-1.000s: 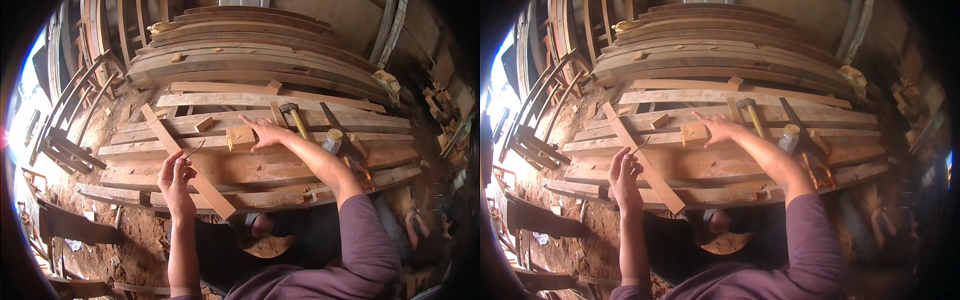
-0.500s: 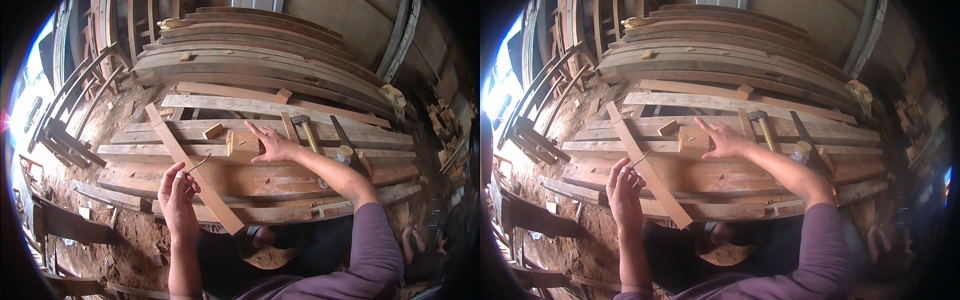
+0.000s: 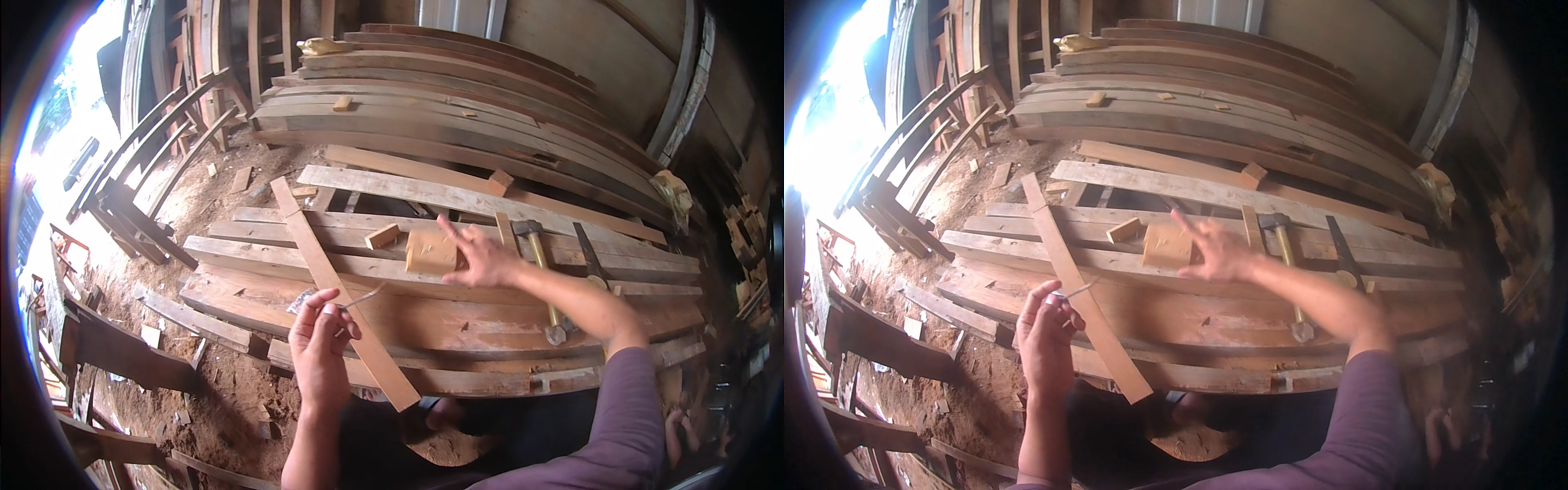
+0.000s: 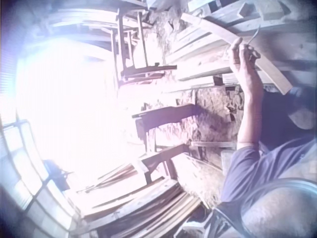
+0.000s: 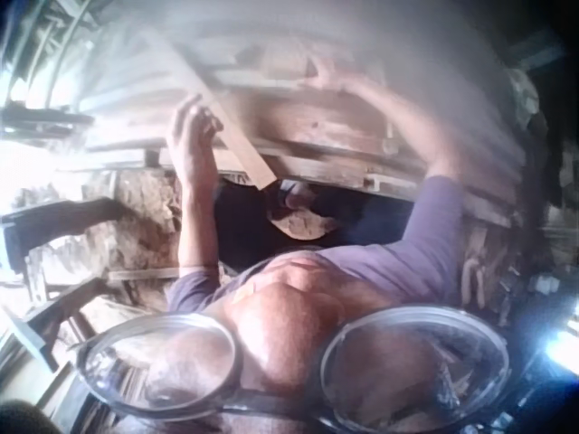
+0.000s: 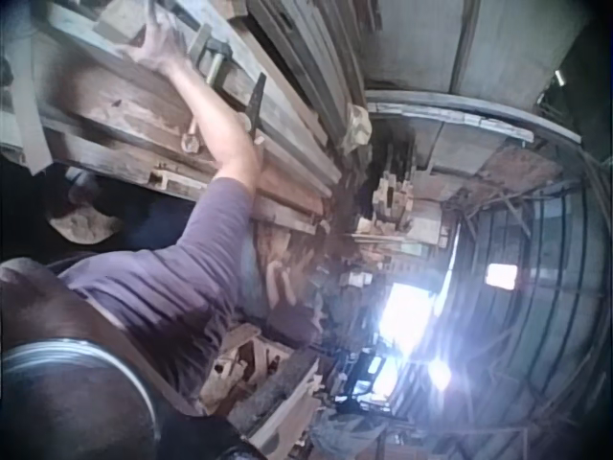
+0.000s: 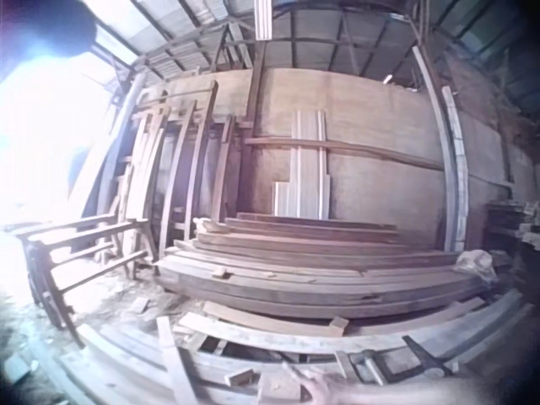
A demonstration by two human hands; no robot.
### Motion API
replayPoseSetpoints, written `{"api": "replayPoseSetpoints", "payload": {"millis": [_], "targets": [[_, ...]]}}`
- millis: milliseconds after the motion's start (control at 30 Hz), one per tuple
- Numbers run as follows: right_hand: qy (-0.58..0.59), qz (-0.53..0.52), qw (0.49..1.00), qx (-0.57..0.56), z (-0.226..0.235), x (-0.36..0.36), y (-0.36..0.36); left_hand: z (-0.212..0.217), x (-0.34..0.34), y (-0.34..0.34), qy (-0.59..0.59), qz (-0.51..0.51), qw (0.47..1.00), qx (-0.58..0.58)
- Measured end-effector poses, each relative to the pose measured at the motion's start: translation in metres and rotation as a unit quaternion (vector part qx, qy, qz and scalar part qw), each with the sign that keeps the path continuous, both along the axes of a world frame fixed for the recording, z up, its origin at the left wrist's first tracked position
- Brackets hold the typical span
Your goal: The person assembles small wooden pieces on a workbench using a hammer to drive nails. They repeatedly position the pieces, hammer nails, and adjust the arrangement of the wood.
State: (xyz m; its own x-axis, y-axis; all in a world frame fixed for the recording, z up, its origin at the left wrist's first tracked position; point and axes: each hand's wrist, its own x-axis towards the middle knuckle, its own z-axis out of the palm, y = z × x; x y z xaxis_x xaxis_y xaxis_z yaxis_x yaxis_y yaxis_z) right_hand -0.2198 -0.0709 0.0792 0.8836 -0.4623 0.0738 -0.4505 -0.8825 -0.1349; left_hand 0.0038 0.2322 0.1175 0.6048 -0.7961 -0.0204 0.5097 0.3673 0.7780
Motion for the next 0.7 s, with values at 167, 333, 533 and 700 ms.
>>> {"api": "replayPoseSetpoints", "payload": {"millis": [167,333,533,700], "targets": [[-0.03,-0.133,0.957,-0.256,0.128,0.064,-0.156,0.001,-0.008,-0.006,-0.007,-0.01,1.0,0.003],[-0.199,-0.28,0.866,-0.364,0.173,0.1,-0.224,0.003,-0.01,-0.007,-0.036,-0.016,0.999,0.021],[-0.035,-0.083,0.987,-0.136,0.021,0.064,-0.032,0.003,-0.007,0.003,-0.036,-0.011,0.999,0.033],[0.046,-0.128,0.991,0.005,-0.021,0.019,0.053,0.004,-0.014,-0.002,-0.03,0.0,0.999,0.036]]}}
